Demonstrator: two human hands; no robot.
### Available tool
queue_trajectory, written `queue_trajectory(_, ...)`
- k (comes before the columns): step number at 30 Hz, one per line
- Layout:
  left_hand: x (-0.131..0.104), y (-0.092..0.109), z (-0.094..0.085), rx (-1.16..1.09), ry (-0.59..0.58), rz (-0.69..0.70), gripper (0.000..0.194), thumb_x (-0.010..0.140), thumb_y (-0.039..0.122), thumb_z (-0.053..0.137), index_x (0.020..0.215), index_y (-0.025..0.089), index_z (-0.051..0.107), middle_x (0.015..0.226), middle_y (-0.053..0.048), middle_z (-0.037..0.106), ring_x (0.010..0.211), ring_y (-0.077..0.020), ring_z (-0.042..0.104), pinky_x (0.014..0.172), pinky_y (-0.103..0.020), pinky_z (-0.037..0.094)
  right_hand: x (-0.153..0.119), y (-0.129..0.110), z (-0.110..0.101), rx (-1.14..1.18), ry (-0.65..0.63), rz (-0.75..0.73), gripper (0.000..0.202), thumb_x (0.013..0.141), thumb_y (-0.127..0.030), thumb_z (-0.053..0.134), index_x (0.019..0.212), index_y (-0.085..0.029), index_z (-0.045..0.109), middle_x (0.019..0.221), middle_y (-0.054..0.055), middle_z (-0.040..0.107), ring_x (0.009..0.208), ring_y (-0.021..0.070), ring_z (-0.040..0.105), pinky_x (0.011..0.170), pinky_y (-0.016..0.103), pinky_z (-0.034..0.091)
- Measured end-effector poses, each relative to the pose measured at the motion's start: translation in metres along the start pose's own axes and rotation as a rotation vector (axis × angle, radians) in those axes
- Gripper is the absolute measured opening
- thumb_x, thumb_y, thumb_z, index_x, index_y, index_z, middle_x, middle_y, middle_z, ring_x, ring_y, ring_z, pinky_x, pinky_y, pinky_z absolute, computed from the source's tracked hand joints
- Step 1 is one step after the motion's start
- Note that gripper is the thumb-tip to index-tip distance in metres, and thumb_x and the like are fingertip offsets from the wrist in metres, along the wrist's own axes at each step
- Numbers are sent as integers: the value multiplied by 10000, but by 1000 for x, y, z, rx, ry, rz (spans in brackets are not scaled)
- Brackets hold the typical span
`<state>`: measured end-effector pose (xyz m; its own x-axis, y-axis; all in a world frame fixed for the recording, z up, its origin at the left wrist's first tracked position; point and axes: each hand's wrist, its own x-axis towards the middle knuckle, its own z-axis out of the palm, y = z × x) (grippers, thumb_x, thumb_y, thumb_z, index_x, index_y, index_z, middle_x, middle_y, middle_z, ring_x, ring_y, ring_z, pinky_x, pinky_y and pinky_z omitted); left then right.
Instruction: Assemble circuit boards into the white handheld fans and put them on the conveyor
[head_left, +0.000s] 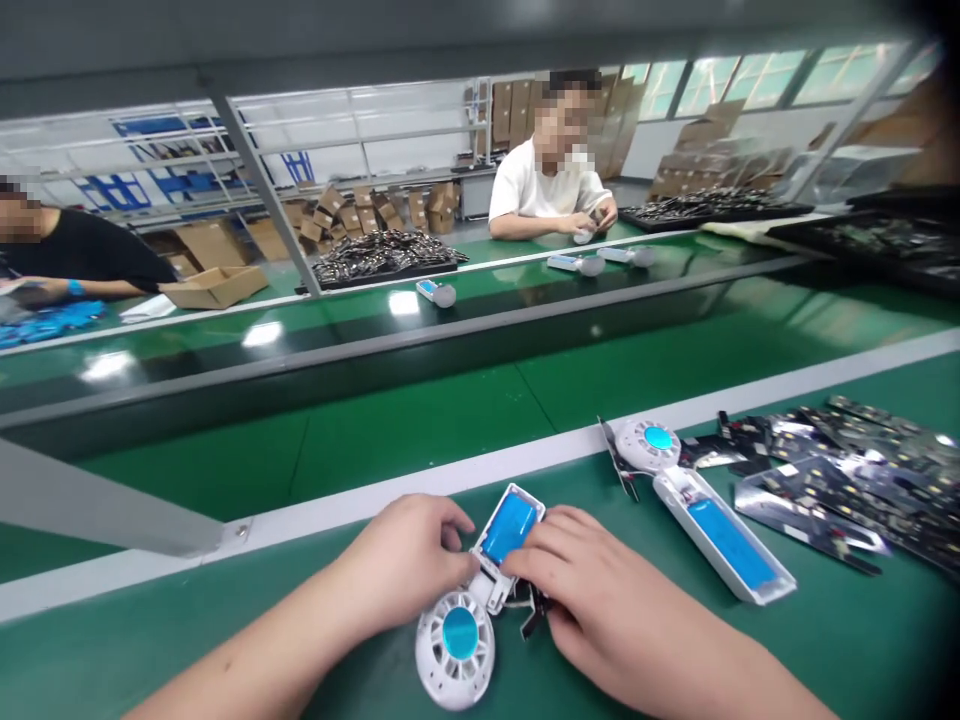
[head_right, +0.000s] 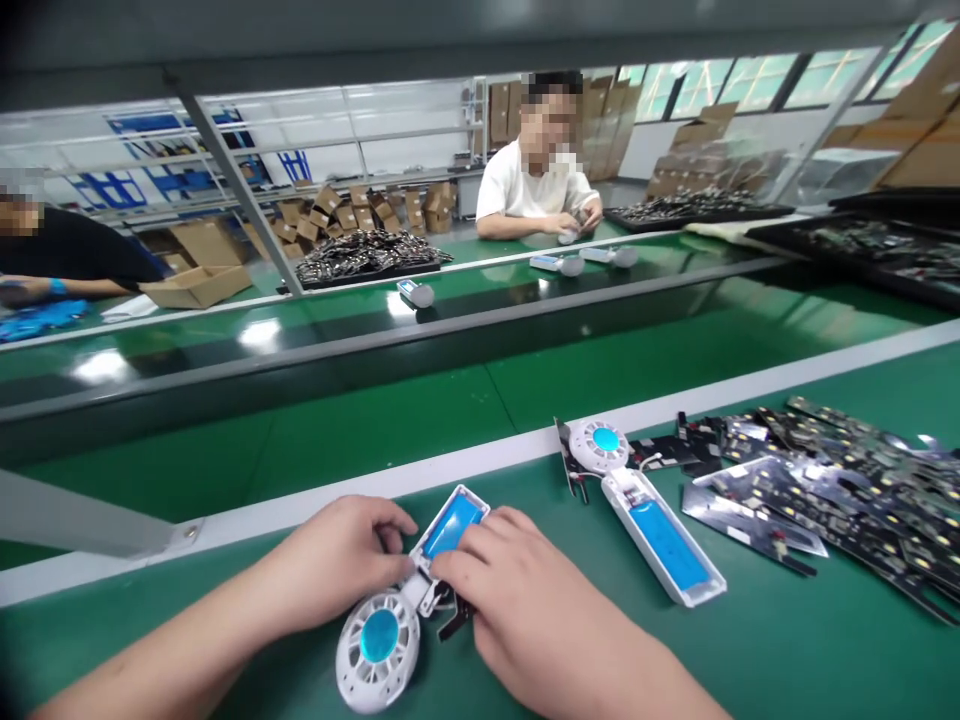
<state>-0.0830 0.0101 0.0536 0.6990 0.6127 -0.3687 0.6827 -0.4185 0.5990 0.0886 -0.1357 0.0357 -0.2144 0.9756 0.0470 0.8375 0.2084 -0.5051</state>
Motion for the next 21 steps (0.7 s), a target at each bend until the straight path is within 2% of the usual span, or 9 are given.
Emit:
queue_trajectory(4, 12, 1, 10, 13, -28, -24, 148, 673, 300, 639, 725, 208, 743, 634, 16, 701, 571, -171, 622, 486, -245, 353, 1, 2, 3, 36, -4, 24, 508, 746, 4, 475, 1166, -259, 588, 1095, 36, 635, 1041, 241, 552, 953, 446, 416)
queue_trajectory(8, 13, 0, 16, 11, -4, -56, 159, 734, 337, 636, 734, 207, 727, 677, 10, 720, 619, -172, 650, 533, -245, 398, -1, 5, 7, 72, -12, 34, 542, 764, -12, 487, 1242, -257, 554, 1167, 50, 630, 1084, 255, 556, 946, 451, 429)
queue_trajectory(10, 10, -4, 18, 23, 33, -19, 155, 779, 312, 616, 729, 224, 733, 694, 17, 719, 641, -162, 652, 575, -248, 422, -1, 6, 9, 97, 23, 42, 559, 765, -8, 491, 1273, -239, 522, 1192, 61, 623, 1098, 262, 553, 950, 461, 428)
queue_trajectory(13, 2, -12, 24, 79, 144, 136, 193, 838, 263, 596, 707, 239, 736, 706, 16, 690, 658, -149, 635, 602, -251, 427, -2, 7, 12, 145, 96, 46, 470, 802, -38, 541, 1240, -206, 505, 1168, 68, 629, 1050, 258, 565, 910, 452, 445)
queue_trajectory(16, -5, -21, 31, 65, 266, 334, 214, 890, 232, 576, 753, 241, 739, 688, 15, 657, 618, -127, 611, 560, -234, 416, -1, 9, 15, 190, 135, 15, 355, 852, -95, 618, 1174, -206, 518, 1113, 56, 640, 985, 241, 572, 841, 411, 467)
queue_trajectory(19, -8, -26, 37, 14, 414, 532, 172, 894, 170, 580, 828, 220, 731, 729, 4, 661, 628, -118, 614, 559, -217, 434, 1, 14, 20, 205, 195, -38, 350, 858, -124, 687, 1164, -211, 540, 1117, 62, 628, 991, 230, 562, 837, 380, 475)
queue_trajectory(21, -8, -27, 38, 0, 428, 587, 170, 889, 131, 570, 818, 199, 709, 744, -7, 656, 647, -125, 610, 564, -219, 443, 3, 18, 25, 189, 243, -76, 377, 858, -157, 720, 1189, -216, 549, 1111, 66, 618, 979, 226, 556, 832, 372, 479)
